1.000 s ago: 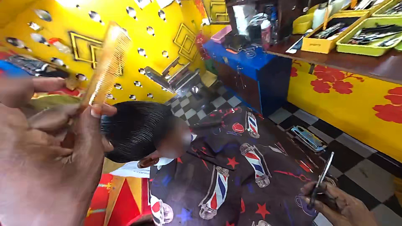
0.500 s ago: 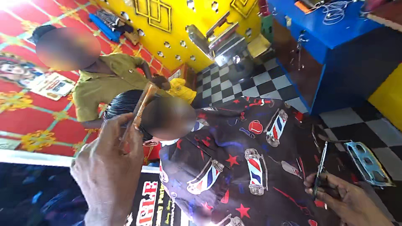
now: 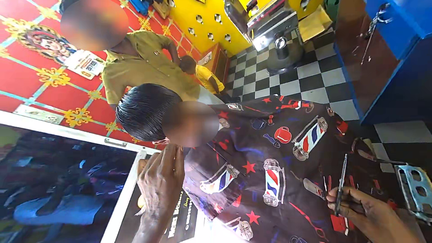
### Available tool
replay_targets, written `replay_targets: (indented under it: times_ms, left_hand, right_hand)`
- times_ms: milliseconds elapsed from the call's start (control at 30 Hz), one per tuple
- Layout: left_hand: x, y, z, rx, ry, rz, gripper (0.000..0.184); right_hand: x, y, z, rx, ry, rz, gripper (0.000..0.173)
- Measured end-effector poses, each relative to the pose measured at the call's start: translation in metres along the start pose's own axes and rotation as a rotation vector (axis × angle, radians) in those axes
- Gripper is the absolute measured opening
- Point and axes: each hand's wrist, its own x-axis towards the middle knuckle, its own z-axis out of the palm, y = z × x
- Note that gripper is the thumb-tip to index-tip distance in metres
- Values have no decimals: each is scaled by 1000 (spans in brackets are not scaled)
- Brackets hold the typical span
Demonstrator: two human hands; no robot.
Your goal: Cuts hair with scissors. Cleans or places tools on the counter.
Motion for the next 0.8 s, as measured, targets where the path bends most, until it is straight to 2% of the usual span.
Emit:
replay_targets:
  times_ms: [67,133,267,333,400,600,800]
  left_hand:
    - [-6,-2,4,-40,13,39,29]
    - [-12,-9,4,-113,109,47,27]
    - [-7,-41,-8,-241,340,-144,28]
    - [0,-63,-5,-341,345,-220,29]
    - [-1,-81,7,-419,276,-227,30]
    - [-15,-81,44,-266,277,-158,24]
    - [-24,-85,78,-207,300,91,20]
  right_hand:
    - [2,2,-4,-12,-15,12,34]
    - [4,2,-8,-10,-21,19,34]
    - [8,7,-10,4,-12,13,34]
    - [12,8,-7,4,-14,20,33]
    - [14,4,-1,4,-15,25,32]
    - [11,-12,19,-43,4,-1,33]
    - [7,-33,58,-61,68,-48,33]
